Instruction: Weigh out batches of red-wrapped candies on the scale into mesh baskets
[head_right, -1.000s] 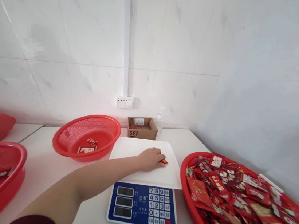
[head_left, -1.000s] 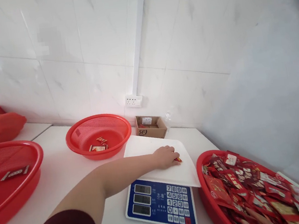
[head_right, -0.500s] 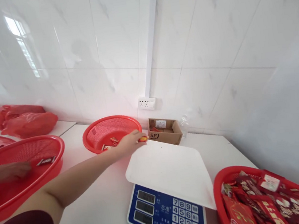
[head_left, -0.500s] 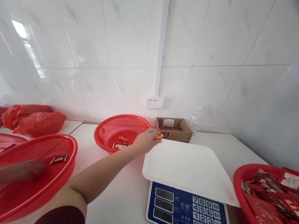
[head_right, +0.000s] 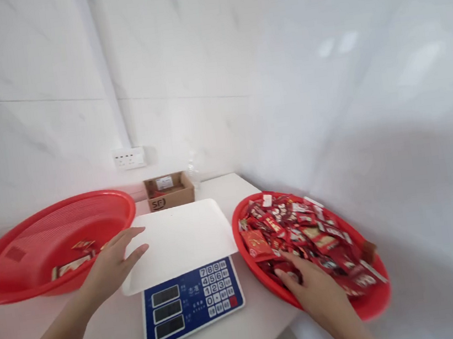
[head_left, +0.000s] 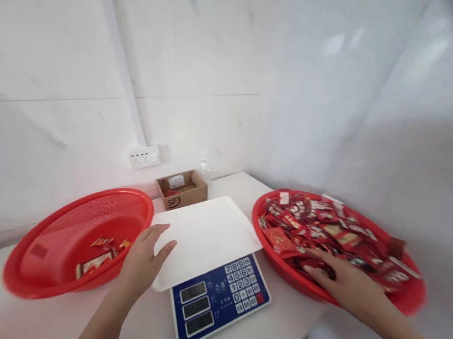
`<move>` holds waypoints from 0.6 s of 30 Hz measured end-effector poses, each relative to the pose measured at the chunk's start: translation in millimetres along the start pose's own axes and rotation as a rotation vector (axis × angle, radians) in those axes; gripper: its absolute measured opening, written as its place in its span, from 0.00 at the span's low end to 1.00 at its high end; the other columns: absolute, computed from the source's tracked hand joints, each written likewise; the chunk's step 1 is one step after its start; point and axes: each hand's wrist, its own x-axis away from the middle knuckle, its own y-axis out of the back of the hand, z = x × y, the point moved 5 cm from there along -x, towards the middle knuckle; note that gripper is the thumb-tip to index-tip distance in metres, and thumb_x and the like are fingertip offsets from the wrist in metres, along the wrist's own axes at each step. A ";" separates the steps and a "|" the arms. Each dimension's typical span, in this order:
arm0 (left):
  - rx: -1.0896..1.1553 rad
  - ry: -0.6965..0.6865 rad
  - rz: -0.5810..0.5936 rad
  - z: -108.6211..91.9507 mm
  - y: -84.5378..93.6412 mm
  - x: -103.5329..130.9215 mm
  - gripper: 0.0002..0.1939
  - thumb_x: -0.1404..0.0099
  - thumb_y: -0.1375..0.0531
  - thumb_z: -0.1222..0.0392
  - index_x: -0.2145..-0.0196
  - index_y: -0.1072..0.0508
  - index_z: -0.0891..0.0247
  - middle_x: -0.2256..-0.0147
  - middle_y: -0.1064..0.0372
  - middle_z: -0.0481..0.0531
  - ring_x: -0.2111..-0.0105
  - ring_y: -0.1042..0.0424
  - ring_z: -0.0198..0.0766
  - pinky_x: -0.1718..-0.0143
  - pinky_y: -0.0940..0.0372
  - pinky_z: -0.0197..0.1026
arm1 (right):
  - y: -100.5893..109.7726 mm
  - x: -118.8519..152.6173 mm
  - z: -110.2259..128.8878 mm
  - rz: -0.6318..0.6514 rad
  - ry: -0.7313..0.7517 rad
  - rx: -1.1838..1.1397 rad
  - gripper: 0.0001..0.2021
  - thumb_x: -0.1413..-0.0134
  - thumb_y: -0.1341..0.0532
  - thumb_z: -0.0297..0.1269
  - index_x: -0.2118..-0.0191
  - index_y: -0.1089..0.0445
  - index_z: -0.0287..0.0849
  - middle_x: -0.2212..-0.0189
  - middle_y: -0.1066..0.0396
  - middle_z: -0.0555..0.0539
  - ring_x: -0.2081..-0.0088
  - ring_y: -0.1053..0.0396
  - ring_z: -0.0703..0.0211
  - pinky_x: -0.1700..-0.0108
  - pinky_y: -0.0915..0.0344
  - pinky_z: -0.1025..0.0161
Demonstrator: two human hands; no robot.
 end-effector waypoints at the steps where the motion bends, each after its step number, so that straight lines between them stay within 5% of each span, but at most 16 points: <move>1: 0.024 -0.021 0.019 -4.4 -5.8 -1.1 0.26 0.36 0.52 0.41 0.47 0.35 0.58 0.46 0.36 0.54 0.46 0.37 0.47 0.50 0.37 0.47 | 2.9 0.8 6.3 0.006 -0.022 -0.001 0.26 0.48 0.48 0.54 0.47 0.33 0.48 0.55 0.27 0.45 0.55 0.30 0.46 0.56 0.33 0.54; 10: 0.082 -0.076 0.015 -0.8 -16.8 -3.9 0.26 0.37 0.51 0.40 0.48 0.33 0.56 0.47 0.35 0.53 0.49 0.34 0.47 0.54 0.34 0.46 | 16.2 -3.0 17.3 0.069 0.022 -0.126 0.23 0.47 0.47 0.50 0.48 0.33 0.46 0.49 0.31 0.46 0.48 0.35 0.50 0.46 0.39 0.55; 16: 0.065 -0.074 -0.005 11.9 -7.7 -4.9 0.26 0.39 0.51 0.41 0.50 0.31 0.58 0.51 0.31 0.54 0.60 0.28 0.46 0.58 0.32 0.46 | 61.0 -54.0 -25.2 -0.198 -0.012 0.118 0.26 0.46 0.47 0.50 0.45 0.37 0.43 0.44 0.38 0.41 0.43 0.42 0.47 0.42 0.46 0.52; 18: 0.069 -0.079 -0.009 13.0 -5.5 -5.7 0.26 0.39 0.51 0.41 0.51 0.30 0.58 0.51 0.30 0.54 0.60 0.27 0.46 0.58 0.32 0.46 | 62.4 -71.7 -42.4 -0.200 -0.081 0.187 0.27 0.46 0.47 0.49 0.43 0.40 0.40 0.43 0.40 0.39 0.42 0.42 0.46 0.42 0.46 0.52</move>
